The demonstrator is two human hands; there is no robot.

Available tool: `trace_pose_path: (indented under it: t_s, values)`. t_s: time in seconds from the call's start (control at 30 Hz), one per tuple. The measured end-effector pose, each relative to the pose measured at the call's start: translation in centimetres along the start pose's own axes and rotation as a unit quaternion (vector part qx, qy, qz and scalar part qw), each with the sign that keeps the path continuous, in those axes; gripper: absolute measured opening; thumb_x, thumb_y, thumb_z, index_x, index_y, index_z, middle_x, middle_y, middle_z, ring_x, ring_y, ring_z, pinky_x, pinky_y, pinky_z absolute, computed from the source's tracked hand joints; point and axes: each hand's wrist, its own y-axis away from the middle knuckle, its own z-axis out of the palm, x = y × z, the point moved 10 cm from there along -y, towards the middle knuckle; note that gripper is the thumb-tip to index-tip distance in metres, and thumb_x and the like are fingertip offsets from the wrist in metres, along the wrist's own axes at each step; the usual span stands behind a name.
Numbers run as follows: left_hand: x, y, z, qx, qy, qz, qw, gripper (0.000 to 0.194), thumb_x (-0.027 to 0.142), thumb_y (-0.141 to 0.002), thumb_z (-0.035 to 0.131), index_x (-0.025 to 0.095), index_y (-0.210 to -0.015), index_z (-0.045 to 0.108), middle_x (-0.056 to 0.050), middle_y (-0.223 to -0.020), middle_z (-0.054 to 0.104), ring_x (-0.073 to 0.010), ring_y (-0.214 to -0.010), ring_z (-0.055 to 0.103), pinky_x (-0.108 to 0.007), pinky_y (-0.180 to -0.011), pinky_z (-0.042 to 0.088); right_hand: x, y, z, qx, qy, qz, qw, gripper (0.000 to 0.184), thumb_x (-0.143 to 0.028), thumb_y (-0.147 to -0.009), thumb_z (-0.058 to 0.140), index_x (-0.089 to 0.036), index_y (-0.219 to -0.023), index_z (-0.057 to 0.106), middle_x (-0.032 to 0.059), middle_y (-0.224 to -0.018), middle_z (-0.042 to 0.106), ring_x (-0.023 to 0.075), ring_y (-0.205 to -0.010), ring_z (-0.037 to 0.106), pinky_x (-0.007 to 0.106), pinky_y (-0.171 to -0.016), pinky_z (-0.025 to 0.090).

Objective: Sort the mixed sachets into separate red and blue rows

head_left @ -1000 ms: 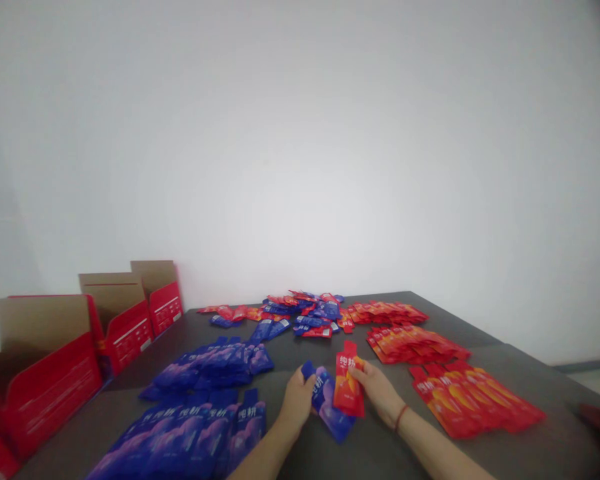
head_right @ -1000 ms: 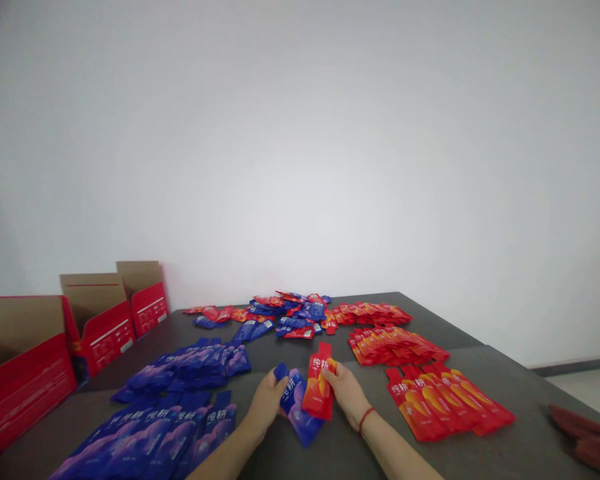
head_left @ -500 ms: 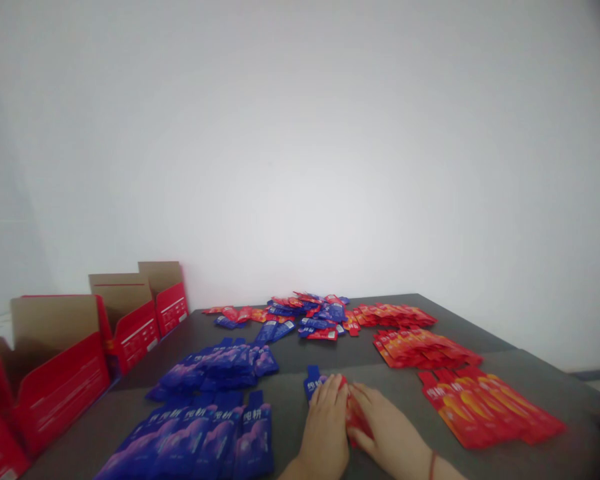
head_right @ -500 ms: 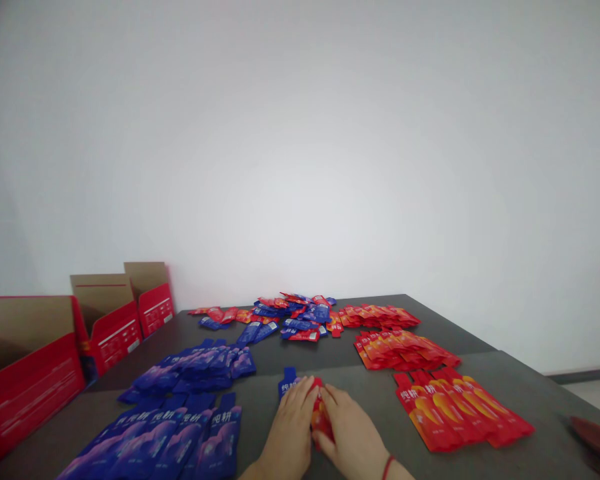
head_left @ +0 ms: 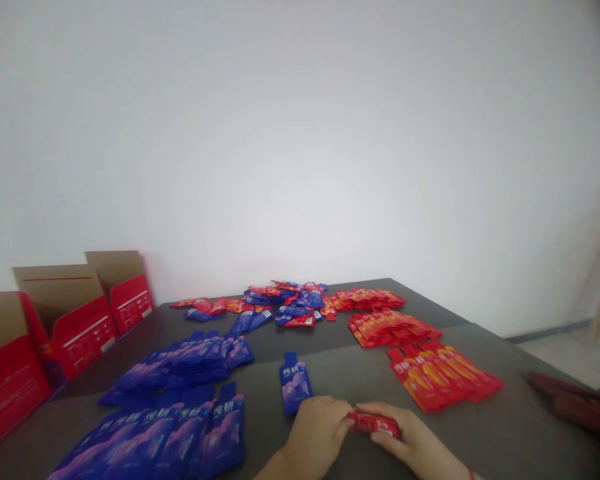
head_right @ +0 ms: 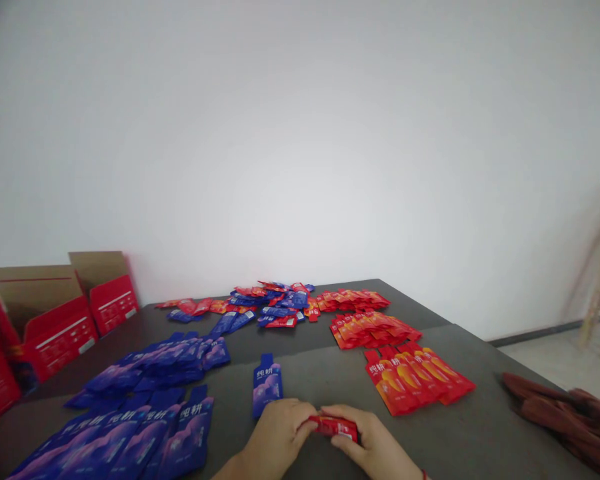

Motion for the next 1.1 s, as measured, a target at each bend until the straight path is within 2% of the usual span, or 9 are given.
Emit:
trace_pose_path:
  t_s: [0.2, 0.27, 0.37, 0.47, 0.57, 0.67, 0.77, 0.97, 1.1]
  values:
    - [-2.3, -0.2, 1.4, -0.053, 0.172, -0.081, 0.98, 0.023, 0.034, -0.086, 0.049, 0.018, -0.083, 0.064, 0.003, -0.06, 0.061, -0.0123, -0.051, 0.055, -0.02, -0.048, 0.036, 1.5, -0.7, -0.1, 0.021, -0.14, 0.046, 0.989, 0.048, -0.057, -0.084, 0.047, -0.016, -0.086, 0.072, 0.0048, -0.071, 0.072, 0.0209, -0.066, 0.065, 0.03, -0.063, 0.053]
    - [-3.7, -0.5, 1.2, -0.037, 0.177, -0.106, 0.978, 0.028, 0.035, -0.089, 0.041, 0.017, -0.079, 0.061, 0.005, -0.054, 0.056, -0.0116, -0.046, 0.051, -0.02, -0.046, 0.034, 2.3, -0.6, -1.7, 0.058, -0.107, 0.051, 0.991, 0.047, -0.054, -0.087, 0.044, -0.017, -0.084, 0.072, 0.0053, -0.071, 0.072, 0.0209, -0.067, 0.066, 0.03, -0.064, 0.054]
    - [-4.4, -1.1, 0.5, 0.014, 0.114, -0.116, 0.987, 0.031, 0.03, -0.09, 0.034, 0.018, -0.081, 0.062, 0.003, -0.055, 0.057, -0.014, -0.054, 0.056, -0.023, -0.057, 0.041, 2.4, -0.1, -5.6, 0.156, 0.072, 0.006, 0.985, 0.036, -0.036, -0.091, 0.041, -0.018, -0.1, 0.07, 0.0094, -0.095, 0.073, 0.0216, -0.09, 0.067, 0.034, -0.085, 0.052]
    - [-2.0, -1.8, 0.9, 0.051, 0.047, -0.061, 0.996, 0.036, 0.02, -0.086, 0.036, 0.018, -0.113, 0.059, -0.006, -0.094, 0.068, -0.0189, -0.09, 0.062, -0.029, -0.082, 0.046, 1.9, 0.3, -7.5, 0.205, 0.281, -0.055, 0.936, 0.046, -0.012, -0.086, 0.035, -0.018, -0.125, 0.058, 0.0107, -0.127, 0.06, 0.0196, -0.117, 0.055, 0.037, -0.102, 0.042]
    - [1.1, -2.8, 3.3, 0.051, -0.002, -0.014, 0.999, 0.054, 0.016, -0.081, 0.04, 0.017, -0.135, 0.043, -0.01, -0.136, 0.049, -0.0236, -0.124, 0.044, -0.038, -0.104, 0.035, 3.2, -0.1, -7.2, 0.183, 0.395, -0.042, 0.899, 0.055, -0.003, -0.08, 0.034, -0.017, -0.13, 0.053, 0.0104, -0.135, 0.053, 0.0194, -0.124, 0.049, 0.04, -0.106, 0.039]
    - [3.0, -3.9, 6.0, 0.023, -0.026, 0.016, 0.999, 0.057, 0.021, -0.08, 0.044, 0.018, -0.137, 0.041, -0.008, -0.144, 0.04, -0.0257, -0.131, 0.036, -0.042, -0.11, 0.028, 5.4, -0.4, -6.6, 0.13, 0.419, 0.01, 0.898, 0.052, -0.006, -0.081, 0.036, -0.014, -0.13, 0.053, 0.0119, -0.138, 0.05, 0.0213, -0.127, 0.045, 0.042, -0.108, 0.036]
    - [4.1, -4.3, 6.8, 0.005, -0.034, 0.039, 0.999, 0.049, 0.024, -0.081, 0.046, 0.017, -0.13, 0.05, -0.008, -0.14, 0.044, -0.0252, -0.129, 0.038, -0.042, -0.111, 0.027, 6.8, 0.1, -6.6, 0.091, 0.408, 0.034, 0.908, 0.055, -0.008, -0.079, 0.039, -0.014, -0.131, 0.052, 0.0121, -0.141, 0.046, 0.0222, -0.131, 0.04, 0.043, -0.111, 0.031]
    - [3.7, -3.2, 4.4, -0.053, -0.085, 0.026, 0.995, 0.049, 0.029, -0.084, 0.046, 0.01, -0.129, 0.052, -0.015, -0.145, 0.038, -0.0296, -0.135, 0.031, -0.048, -0.114, 0.019, 6.7, 2.0, -7.6, 0.077, 0.385, 0.008, 0.92, 0.051, -0.029, -0.086, 0.047, -0.02, -0.136, 0.046, 0.0077, -0.145, 0.042, 0.0227, -0.135, 0.035, 0.043, -0.113, 0.025]
    - [-1.5, -1.2, -0.2, 0.023, -0.16, -0.073, 0.984, 0.058, 0.037, -0.085, 0.048, 0.006, -0.134, 0.047, -0.019, -0.149, 0.029, -0.0347, -0.138, 0.023, -0.05, -0.113, 0.022, 7.4, 2.2, -7.9, 0.095, 0.406, -0.004, 0.909, 0.051, -0.046, -0.088, 0.05, -0.023, -0.133, 0.05, 0.0086, -0.142, 0.046, 0.026, -0.132, 0.038, 0.048, -0.112, 0.026]
